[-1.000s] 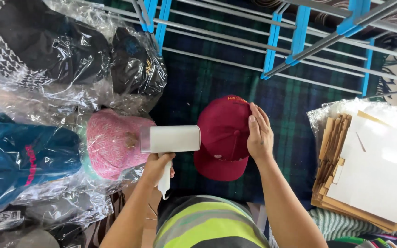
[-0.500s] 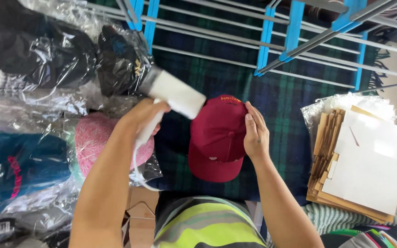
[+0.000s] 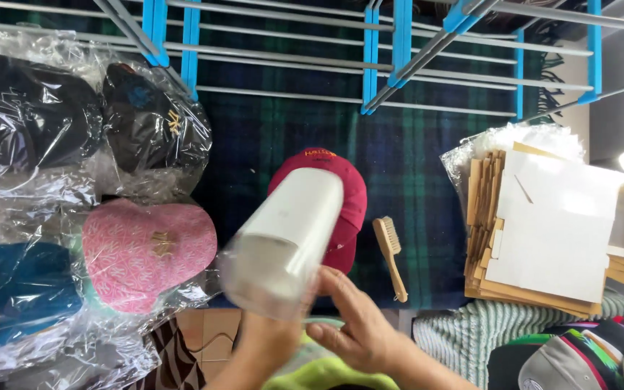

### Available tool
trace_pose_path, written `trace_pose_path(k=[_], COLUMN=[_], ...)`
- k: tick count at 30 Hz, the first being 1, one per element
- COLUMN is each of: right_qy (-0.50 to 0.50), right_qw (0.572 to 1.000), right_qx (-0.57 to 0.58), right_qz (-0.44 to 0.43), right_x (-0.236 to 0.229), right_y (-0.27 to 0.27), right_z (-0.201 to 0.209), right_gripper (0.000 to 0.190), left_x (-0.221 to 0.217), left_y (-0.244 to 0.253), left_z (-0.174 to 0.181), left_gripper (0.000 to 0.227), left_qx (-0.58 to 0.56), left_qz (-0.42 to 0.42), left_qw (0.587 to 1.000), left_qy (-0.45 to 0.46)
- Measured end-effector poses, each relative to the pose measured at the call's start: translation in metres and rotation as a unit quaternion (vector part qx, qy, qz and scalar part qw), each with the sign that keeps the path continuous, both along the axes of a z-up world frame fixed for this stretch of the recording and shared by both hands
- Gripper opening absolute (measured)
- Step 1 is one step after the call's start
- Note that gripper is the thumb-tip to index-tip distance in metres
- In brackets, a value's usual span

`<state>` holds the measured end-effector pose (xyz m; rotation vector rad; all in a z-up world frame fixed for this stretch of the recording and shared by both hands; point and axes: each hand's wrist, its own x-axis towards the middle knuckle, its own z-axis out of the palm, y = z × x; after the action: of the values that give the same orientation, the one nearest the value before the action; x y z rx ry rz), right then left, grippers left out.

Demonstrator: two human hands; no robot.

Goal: Steaming and brushing a maroon baseball cap to remove wrinkles and lint.

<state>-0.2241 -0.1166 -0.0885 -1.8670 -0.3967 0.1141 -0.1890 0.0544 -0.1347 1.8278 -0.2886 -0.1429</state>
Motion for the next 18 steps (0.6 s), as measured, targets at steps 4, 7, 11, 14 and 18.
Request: trace_pose_path(k=[4,7,11,14,18], right_qy=[-0.039,0.021,0.120,0.108,0.023], right_qw=[0.994,0.980,0.908,0.918,0.952], right_qx=[-0.105,-0.049,-0.013,-0.139,-0.167], right_qz=[-0.018,-0.191,-0.402,-0.354,-0.257], right_x=[-0.058,-0.016,-0.007,-0.004,0.006], right_y=[-0.058,-0.067,-0.120,-0.156,-0.167], right_z=[-0.090,-0.038,-0.013,-0.031,-0.045], right_gripper=[0.038,0.036,0.030,0.032,0.055], left_x=[0.004,0.012,0.054,0.133,0.199], left_y=[-0.093,-0.121,-0.118,-0.076,-0.042], left_z=[0.034,0.047,-0.001,-0.071,-0.096], left_gripper=[0.024,0.025,0.038,0.034,0.041], left_qx=[-0.092,-0.188,-0.087,0.071,0.010], left_qz=[-0.035,-0.074,-0.119,-0.009,-0.121], left_qw=[0.993,0.972,0.959,0.933,0.991], left_qy=[-0.060,-0.121,-0.241,-0.352,0.058])
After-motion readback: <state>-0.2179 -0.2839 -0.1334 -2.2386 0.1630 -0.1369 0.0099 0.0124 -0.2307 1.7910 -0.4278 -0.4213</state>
